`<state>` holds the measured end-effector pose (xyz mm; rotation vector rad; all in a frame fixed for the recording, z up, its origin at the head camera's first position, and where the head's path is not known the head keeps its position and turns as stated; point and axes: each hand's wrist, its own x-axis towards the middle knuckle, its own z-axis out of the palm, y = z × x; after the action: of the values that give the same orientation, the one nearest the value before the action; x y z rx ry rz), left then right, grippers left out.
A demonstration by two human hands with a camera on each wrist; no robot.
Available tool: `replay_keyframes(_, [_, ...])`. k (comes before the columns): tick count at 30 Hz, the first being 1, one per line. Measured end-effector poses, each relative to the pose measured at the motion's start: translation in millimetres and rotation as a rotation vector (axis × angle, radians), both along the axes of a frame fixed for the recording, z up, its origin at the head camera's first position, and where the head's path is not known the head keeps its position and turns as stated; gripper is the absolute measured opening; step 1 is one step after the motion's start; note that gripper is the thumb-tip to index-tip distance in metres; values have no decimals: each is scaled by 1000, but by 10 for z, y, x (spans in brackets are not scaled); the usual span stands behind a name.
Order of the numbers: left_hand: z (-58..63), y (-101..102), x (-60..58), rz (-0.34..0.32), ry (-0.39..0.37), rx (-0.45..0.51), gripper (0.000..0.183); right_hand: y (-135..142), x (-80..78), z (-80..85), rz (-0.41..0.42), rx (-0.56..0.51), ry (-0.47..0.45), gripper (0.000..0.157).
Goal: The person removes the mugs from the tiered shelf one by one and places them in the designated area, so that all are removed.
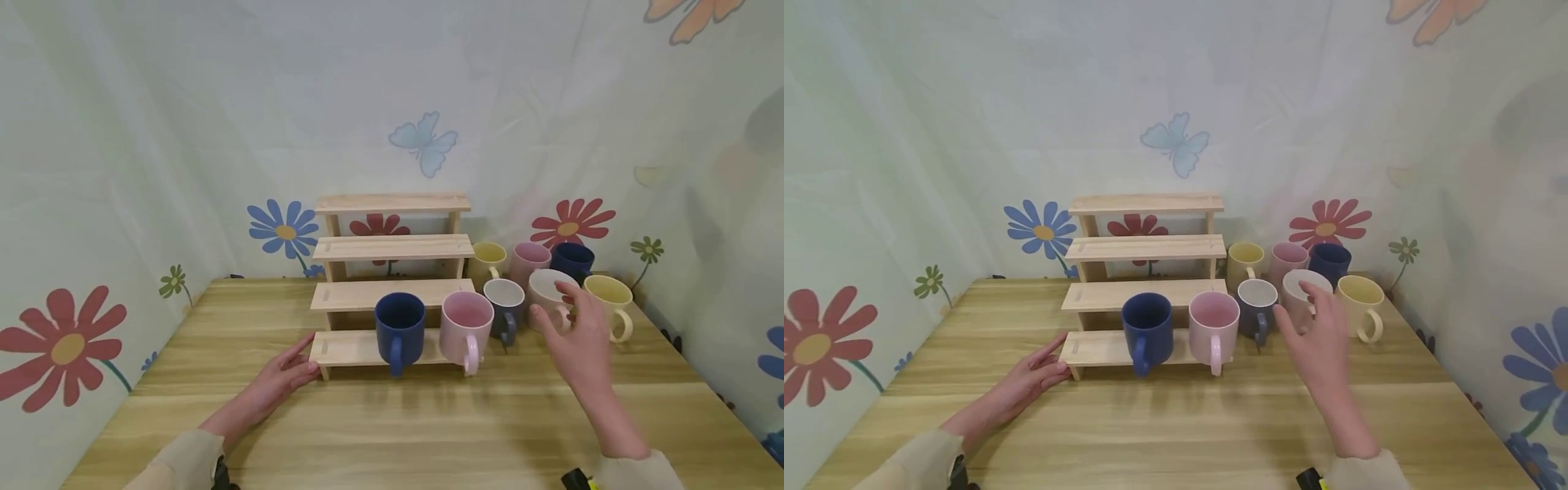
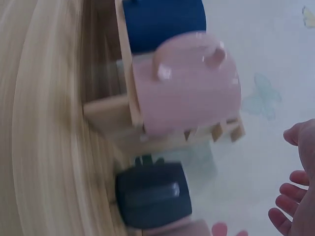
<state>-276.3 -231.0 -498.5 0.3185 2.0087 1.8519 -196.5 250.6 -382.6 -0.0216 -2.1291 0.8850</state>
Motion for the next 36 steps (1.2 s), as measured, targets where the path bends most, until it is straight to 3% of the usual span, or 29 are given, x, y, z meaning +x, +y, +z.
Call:
replay_keyframes(10, [107, 61, -134, -48, -21, 5, 78, -496, 90, 139, 95, 25, 114, 51])
replay_keyframes(15, [143, 52, -187, -78, 33, -38, 74, -731, 129, 126, 160, 32, 162, 50])
replay_keyframes(18, [139, 40, -205, -78, 14, -58, 73, -868, 162, 74, 204, 26, 168, 49])
replay_keyframes(24, [110, 27, -221, -80, -16, -31, 73, -1137, 205, -77, 275, 20, 114, 45])
replay_keyframes(29, [97, 2, -196, -60, -29, -47, 72, -1342, 235, -197, 349, -81, 39, 45])
replay_keyframes(36, [76, -64, -147, -61, -22, -23, 74, -1576, 287, -329, 389, -164, -47, 42])
